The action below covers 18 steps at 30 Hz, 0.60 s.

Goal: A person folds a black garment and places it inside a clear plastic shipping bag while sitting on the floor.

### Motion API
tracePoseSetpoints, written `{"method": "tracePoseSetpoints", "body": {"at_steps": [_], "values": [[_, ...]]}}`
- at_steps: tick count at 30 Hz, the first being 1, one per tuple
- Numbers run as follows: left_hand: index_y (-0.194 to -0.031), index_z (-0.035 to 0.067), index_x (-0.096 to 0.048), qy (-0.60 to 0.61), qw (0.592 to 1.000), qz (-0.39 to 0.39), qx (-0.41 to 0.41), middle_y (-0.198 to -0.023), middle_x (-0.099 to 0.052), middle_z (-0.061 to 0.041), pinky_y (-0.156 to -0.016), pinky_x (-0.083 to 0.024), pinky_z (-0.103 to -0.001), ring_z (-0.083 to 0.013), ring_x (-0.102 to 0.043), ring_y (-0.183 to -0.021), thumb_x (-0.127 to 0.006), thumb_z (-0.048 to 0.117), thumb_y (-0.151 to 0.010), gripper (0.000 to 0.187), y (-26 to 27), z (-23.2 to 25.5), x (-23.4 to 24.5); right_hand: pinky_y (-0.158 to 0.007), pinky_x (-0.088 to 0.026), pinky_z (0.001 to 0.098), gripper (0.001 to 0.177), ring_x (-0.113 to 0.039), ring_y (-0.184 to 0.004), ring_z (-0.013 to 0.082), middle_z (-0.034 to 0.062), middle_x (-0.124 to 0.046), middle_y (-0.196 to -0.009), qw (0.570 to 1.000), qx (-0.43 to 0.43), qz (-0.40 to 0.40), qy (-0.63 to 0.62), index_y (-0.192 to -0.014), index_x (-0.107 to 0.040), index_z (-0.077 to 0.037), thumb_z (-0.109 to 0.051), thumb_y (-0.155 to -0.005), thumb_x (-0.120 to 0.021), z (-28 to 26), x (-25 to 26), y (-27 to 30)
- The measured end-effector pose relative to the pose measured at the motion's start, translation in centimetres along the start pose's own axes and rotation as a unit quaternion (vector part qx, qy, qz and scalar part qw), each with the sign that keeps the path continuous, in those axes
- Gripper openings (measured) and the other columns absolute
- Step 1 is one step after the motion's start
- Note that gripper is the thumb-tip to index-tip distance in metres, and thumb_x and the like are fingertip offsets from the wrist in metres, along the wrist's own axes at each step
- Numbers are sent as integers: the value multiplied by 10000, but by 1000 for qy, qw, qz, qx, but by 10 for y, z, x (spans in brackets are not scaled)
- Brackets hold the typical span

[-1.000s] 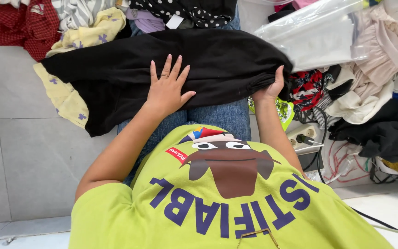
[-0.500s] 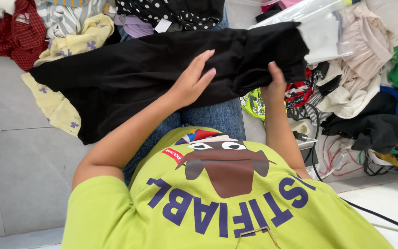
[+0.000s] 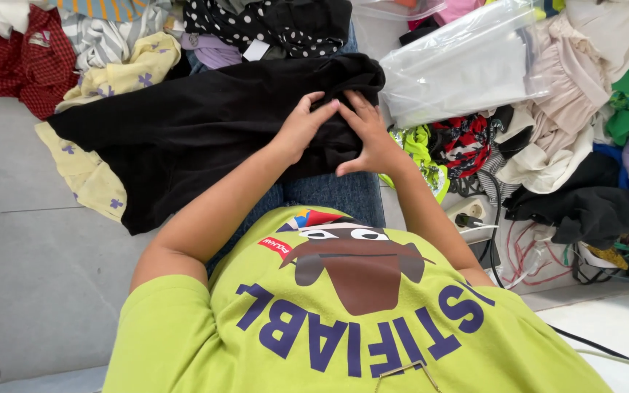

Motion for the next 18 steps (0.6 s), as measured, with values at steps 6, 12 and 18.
{"method": "tracePoseSetpoints", "body": {"at_steps": [6,12,18], "values": [[-1544,163,-396,-271,954,32,-128,-1574,-477,-198,-1219,-411,-505,-365,-419,-1499,-829,203,-912,767,37,38,-18,-959,-573,363,553,-684,-1194,196,76,-714,-1296,876,-80,286,-379,-1366,-636,-83,-480,-1137,-327,66,32,1],[-1555,138,-361,-283,948,16,-143,-1595,-440,-212,-1246,-355,-527,-372,-358,-1530,-776,153,-938,744,48,44,-21,-1106,-525,413,636,-561,-1344,199,60,-509,-1528,888,-53,218,-402,-1573,-364,-174,39,-1023,-605,131,-8,-19],[-1534,121,-392,-266,955,-1,-131,-1576,-457,-232,-1260,-329,-534,-382,-345,-1533,-733,121,-959,668,59,53,-19,-821,-608,211,158,-677,-965,12,-142,-748,-1060,796,-189,255,-516,-1150,-708,-288,-237,-1001,-712,152,2,-39]]}}
Point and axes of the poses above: each hand's wrist, its own y-axis away from the middle knuckle, its own x-axis out of the back of the hand, z = x × y, the point moved 6 cm from there along -y, towards the middle knuckle
